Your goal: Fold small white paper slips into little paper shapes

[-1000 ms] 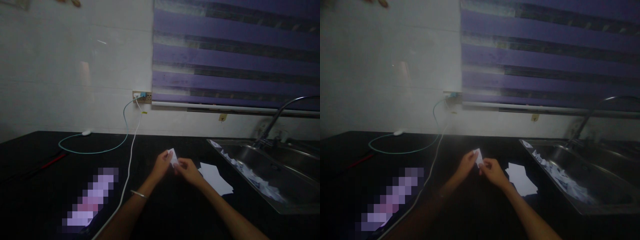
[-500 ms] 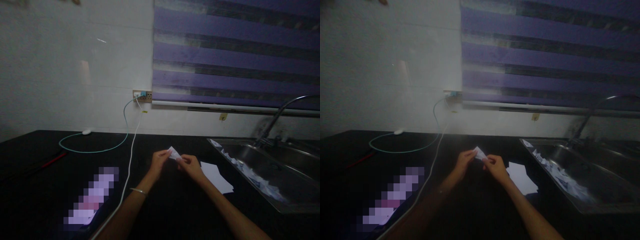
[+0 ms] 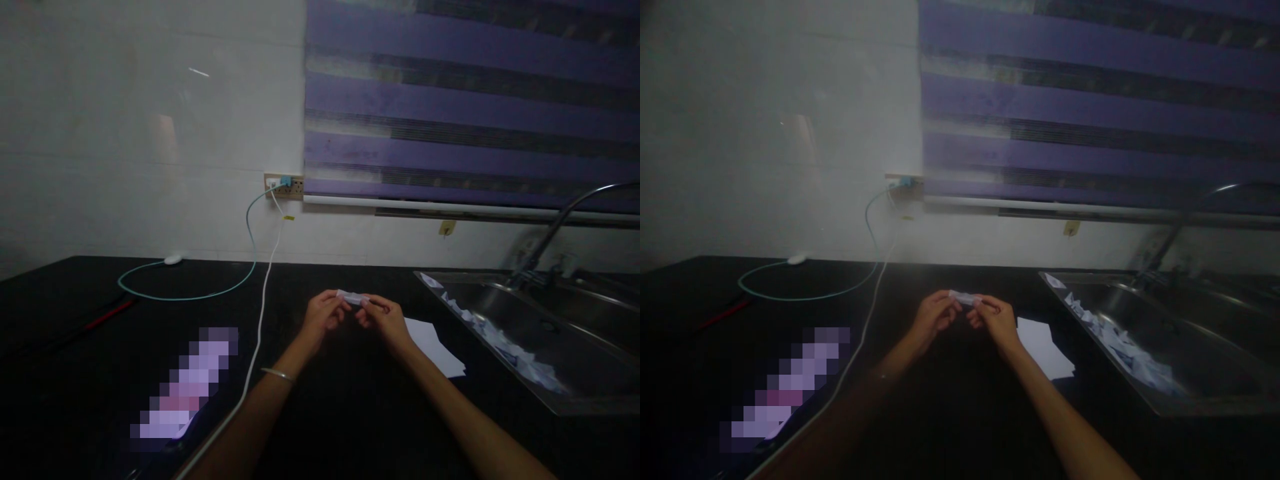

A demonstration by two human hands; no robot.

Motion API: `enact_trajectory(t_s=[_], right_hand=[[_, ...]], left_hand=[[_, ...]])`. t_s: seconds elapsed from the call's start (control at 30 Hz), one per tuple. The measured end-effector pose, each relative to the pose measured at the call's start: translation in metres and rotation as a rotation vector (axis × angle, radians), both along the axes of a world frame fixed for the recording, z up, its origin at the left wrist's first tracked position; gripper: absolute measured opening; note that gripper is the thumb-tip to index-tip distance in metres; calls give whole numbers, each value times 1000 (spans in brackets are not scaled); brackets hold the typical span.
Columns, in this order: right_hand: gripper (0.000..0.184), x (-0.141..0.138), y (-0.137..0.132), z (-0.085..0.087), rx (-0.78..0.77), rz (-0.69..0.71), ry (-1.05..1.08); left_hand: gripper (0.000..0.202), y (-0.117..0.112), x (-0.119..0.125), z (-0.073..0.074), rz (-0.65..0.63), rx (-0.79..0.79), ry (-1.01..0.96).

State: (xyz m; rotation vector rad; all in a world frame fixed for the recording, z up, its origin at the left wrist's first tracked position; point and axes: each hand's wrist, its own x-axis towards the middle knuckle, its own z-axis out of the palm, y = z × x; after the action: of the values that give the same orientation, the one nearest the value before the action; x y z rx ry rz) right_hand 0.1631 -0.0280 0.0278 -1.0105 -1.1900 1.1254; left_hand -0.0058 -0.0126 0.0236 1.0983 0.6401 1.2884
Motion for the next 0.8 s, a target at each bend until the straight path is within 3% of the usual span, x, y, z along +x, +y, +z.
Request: enact_trajectory(t_s=[0.33,0.57,0.8], right_hand=[[39,-2,1,0,-81,54,164],[36,-3,1,-1,-66,41,129],[37,-3,-1,0,-37,35,110]], left_hand=[[52,-2,-2,1,16,2,107],[47,1,-3,-4,-43,2,65],[41,-4,-3,0,-13,32,79]])
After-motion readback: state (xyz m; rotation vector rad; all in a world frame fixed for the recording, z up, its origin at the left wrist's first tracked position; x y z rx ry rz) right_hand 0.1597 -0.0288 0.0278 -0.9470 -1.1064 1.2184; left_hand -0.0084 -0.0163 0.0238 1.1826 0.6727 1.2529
